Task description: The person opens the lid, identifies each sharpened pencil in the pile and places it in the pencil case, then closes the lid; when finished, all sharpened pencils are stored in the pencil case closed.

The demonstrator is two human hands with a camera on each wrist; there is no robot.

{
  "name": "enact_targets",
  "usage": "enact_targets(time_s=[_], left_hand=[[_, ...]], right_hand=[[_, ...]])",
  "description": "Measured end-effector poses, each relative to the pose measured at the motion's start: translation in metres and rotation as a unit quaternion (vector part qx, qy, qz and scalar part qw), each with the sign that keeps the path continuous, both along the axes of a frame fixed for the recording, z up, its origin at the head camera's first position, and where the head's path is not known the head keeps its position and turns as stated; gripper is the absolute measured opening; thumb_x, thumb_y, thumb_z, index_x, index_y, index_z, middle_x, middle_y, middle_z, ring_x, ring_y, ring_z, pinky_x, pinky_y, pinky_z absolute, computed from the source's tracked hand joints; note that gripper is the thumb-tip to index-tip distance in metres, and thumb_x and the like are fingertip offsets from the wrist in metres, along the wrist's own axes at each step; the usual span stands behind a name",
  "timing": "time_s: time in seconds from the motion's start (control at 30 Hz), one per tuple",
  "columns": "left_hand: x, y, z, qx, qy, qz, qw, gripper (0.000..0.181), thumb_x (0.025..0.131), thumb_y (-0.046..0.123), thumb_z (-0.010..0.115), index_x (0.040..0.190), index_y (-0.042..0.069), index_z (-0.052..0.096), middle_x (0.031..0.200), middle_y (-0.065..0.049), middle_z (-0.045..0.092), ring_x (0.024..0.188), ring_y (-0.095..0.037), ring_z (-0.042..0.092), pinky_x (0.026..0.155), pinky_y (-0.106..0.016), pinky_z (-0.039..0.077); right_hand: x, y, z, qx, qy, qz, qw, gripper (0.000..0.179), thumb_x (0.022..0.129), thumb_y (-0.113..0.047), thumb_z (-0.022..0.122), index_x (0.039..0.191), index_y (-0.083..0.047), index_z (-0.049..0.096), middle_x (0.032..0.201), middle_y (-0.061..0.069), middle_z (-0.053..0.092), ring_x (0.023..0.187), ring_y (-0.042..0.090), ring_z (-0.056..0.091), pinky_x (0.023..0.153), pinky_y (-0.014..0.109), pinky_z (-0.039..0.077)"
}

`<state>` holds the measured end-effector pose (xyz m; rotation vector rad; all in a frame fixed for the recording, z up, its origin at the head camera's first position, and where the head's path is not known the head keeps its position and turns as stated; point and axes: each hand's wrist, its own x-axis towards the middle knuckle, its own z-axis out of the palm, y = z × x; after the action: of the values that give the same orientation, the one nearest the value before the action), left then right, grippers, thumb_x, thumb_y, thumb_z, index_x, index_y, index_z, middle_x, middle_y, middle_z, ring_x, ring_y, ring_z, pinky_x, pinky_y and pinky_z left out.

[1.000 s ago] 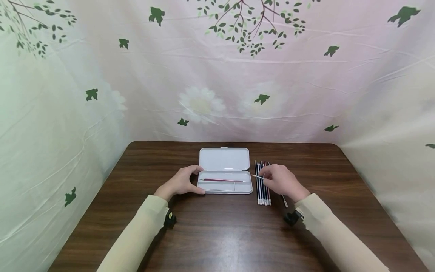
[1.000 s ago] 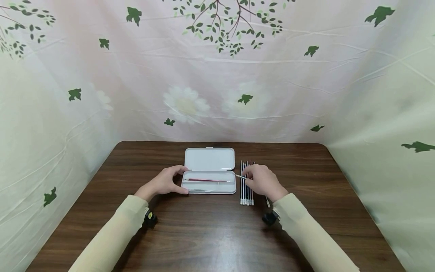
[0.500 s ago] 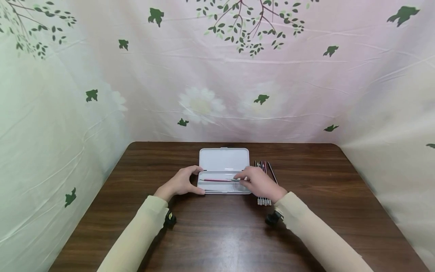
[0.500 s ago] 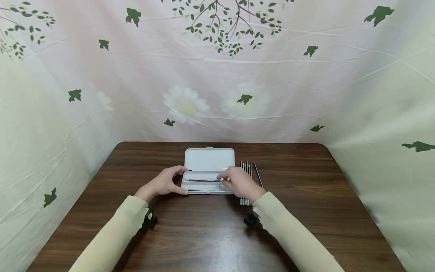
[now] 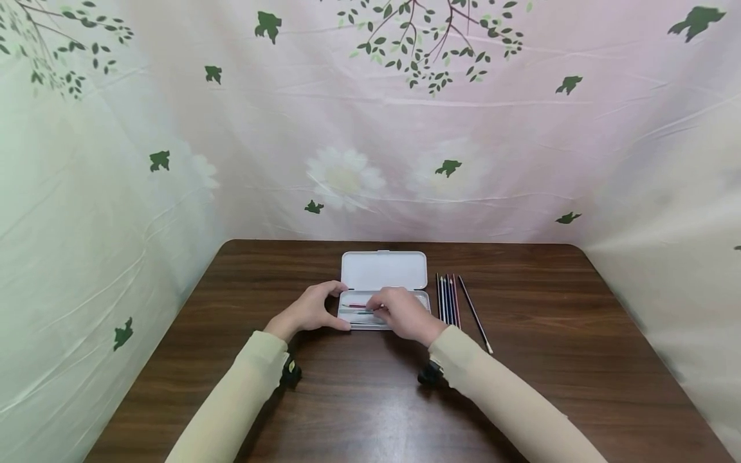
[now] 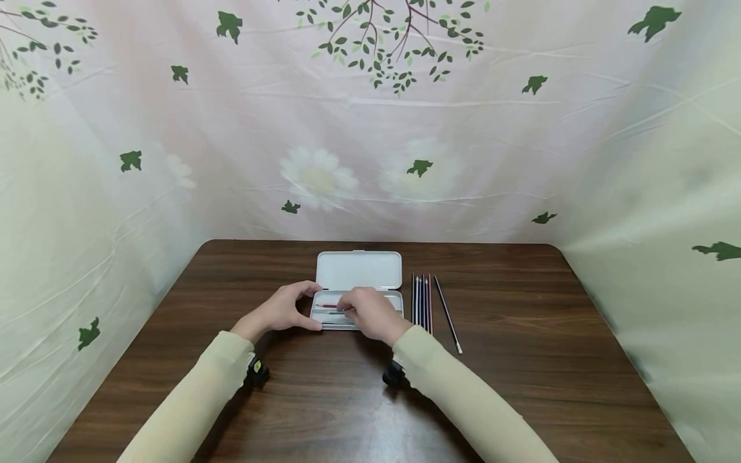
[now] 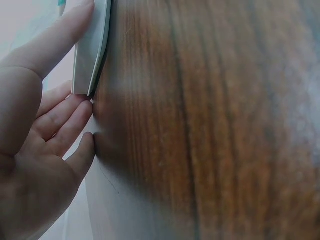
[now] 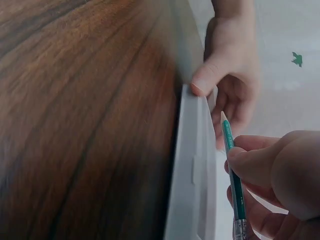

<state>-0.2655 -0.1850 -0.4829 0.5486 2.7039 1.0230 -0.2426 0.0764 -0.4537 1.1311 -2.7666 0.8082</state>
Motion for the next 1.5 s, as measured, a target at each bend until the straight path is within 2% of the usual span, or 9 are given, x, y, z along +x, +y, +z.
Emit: enact_targets(time_s=[0.27, 0.57, 0.77, 1.0, 1.13, 1.37, 1.5], left_hand=[[-0.002, 0.001, 0.0, -0.006, 0.004, -0.006, 1.0, 0.083, 0.07, 0.042, 0.099, 0.138, 0.013, 0.061, 0.129, -0.005, 0.064, 0.122, -0.023, 0.057, 0.111, -0.048, 0.044], [0.0, 0.001, 0.001, -0.001, -0.003, 0.001, 1.0, 0.083, 0.07, 0.041, 0.1, 0.138, 0.014, 0.061, 0.13, -0.006, 0.064, 0.124, -0.024, 0.056, 0.113, -0.048, 0.043], [0.0, 0.001, -0.002, -0.001, -0.004, 0.003, 1.0, 0.083, 0.07, 0.041, 0.1, 0.138, 0.014, 0.061, 0.13, -0.004, 0.064, 0.124, -0.023, 0.056, 0.114, -0.048, 0.043], [-0.001, 0.0, -0.001, -0.006, -0.002, 0.0, 1.0, 0.085, 0.071, 0.042, 0.099, 0.141, 0.013, 0.06, 0.132, -0.004, 0.063, 0.125, -0.023, 0.056, 0.114, -0.048, 0.043], [-0.001, 0.002, 0.001, -0.008, 0.0, 0.001, 1.0, 0.085, 0.071, 0.042, 0.099, 0.141, 0.013, 0.06, 0.132, -0.004, 0.063, 0.126, -0.023, 0.056, 0.114, -0.048, 0.043], [0.0, 0.002, 0.002, -0.005, -0.001, 0.004, 1.0, 0.085, 0.071, 0.043, 0.099, 0.14, 0.013, 0.06, 0.132, -0.005, 0.063, 0.125, -0.023, 0.056, 0.114, -0.049, 0.043], [0.001, 0.003, 0.003, -0.005, -0.006, 0.005, 1.0, 0.085, 0.071, 0.043, 0.099, 0.141, 0.013, 0.06, 0.132, -0.005, 0.063, 0.125, -0.023, 0.056, 0.114, -0.049, 0.043]], right_hand=[[-0.002, -0.014, -0.006, 0.003, 0.003, 0.014, 0.9999, 0.017, 0.096, 0.001, 0.072, 0.107, -0.008, 0.082, 0.104, 0.002, 0.079, 0.103, 0.02, 0.072, 0.093, 0.039, 0.058], [-0.002, 0.001, -0.002, -0.002, -0.005, 0.002, 1.0, 0.015, 0.096, -0.003, 0.074, 0.109, -0.008, 0.081, 0.104, 0.004, 0.077, 0.098, 0.018, 0.072, 0.088, 0.039, 0.059], [-0.003, 0.023, -0.002, -0.006, 0.008, -0.012, 0.9999, 0.012, 0.096, -0.006, 0.076, 0.107, -0.009, 0.08, 0.097, 0.0, 0.075, 0.09, 0.014, 0.07, 0.08, 0.034, 0.059], [-0.004, 0.061, 0.003, -0.026, 0.02, -0.026, 0.9991, 0.014, 0.098, -0.006, 0.073, 0.11, -0.005, 0.079, 0.104, 0.004, 0.076, 0.092, 0.018, 0.071, 0.081, 0.037, 0.059], [-0.003, 0.082, 0.005, -0.027, 0.023, -0.048, 0.9982, 0.015, 0.096, -0.006, 0.074, 0.11, -0.004, 0.078, 0.104, 0.006, 0.077, 0.089, 0.018, 0.07, 0.08, 0.039, 0.058], [0.0, 0.109, 0.001, -0.016, 0.007, -0.081, 0.9966, 0.018, 0.095, -0.004, 0.075, 0.113, -0.003, 0.077, 0.106, 0.007, 0.077, 0.096, 0.021, 0.071, 0.085, 0.045, 0.058], [0.004, 0.122, -0.002, -0.016, 0.01, -0.088, 0.9959, 0.018, 0.093, -0.001, 0.076, 0.11, -0.002, 0.077, 0.104, 0.009, 0.077, 0.092, 0.021, 0.071, 0.083, 0.045, 0.059]])
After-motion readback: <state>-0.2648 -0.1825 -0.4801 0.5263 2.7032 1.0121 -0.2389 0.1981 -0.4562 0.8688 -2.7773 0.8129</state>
